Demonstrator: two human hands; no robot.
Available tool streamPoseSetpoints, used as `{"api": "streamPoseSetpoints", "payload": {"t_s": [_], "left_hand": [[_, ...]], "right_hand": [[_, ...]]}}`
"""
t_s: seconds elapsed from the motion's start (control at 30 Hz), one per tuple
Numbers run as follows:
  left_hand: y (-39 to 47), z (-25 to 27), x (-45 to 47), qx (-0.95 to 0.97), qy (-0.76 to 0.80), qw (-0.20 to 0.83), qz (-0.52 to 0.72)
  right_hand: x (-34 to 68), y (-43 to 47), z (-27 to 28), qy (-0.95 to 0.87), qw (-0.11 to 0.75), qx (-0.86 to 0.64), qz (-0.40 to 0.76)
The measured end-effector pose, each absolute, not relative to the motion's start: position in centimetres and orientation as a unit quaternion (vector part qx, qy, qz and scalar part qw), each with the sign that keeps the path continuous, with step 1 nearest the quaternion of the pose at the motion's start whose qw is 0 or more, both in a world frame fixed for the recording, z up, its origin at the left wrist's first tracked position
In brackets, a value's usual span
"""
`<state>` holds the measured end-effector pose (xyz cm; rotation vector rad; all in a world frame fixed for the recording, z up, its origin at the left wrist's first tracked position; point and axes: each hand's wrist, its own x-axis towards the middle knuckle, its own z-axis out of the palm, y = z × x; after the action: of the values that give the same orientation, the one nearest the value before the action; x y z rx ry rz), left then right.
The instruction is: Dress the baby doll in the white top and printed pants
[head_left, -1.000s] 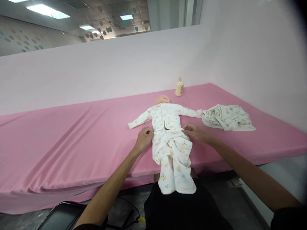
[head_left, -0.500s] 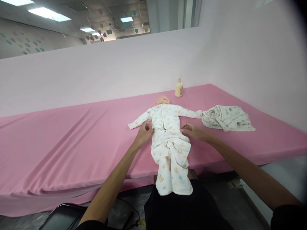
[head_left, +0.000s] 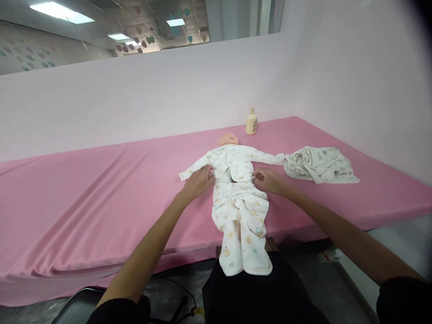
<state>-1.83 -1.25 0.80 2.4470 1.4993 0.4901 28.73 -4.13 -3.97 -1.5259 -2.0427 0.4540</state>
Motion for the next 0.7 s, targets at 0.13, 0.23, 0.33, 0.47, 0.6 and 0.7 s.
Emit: {"api": "streamPoseSetpoints", "payload": {"t_s": [0.13, 0.23, 0.33, 0.47, 0.6, 0.7], "left_hand": [[1.6, 1.4, -1.7, 0.83, 0.543, -0.017, 0.125], [4.2, 1.2, -1.2, 0.829, 0.543, -0.085, 0.108], [6.3, 0.7, -0.1, 0.814, 0.552, -0.104, 0.146], [8.0, 0.4, 1.6, 0.777, 0.567, 0.015, 0.274], [8.5, 0.7, 1.9, 0.702, 0.594, 0.199, 0.339], [7.9, 0.7, 1.5, 0.683, 0.593, 0.245, 0.349]], "right_hand": [[29.6, -1.7, -3.4, -0.746, 0.281, -0.599, 0.074], [30.6, 0.9, -3.2, -0.717, 0.3, -0.629, 0.015], [30.8, 3.3, -3.4, -0.693, 0.311, -0.651, -0.022], [30.0, 5.2, -4.1, -0.682, 0.305, -0.665, -0.025], [29.5, 5.5, -5.3, -0.672, 0.29, -0.681, 0.033], [29.9, 5.2, -5.7, -0.654, 0.328, -0.675, 0.094]]}}
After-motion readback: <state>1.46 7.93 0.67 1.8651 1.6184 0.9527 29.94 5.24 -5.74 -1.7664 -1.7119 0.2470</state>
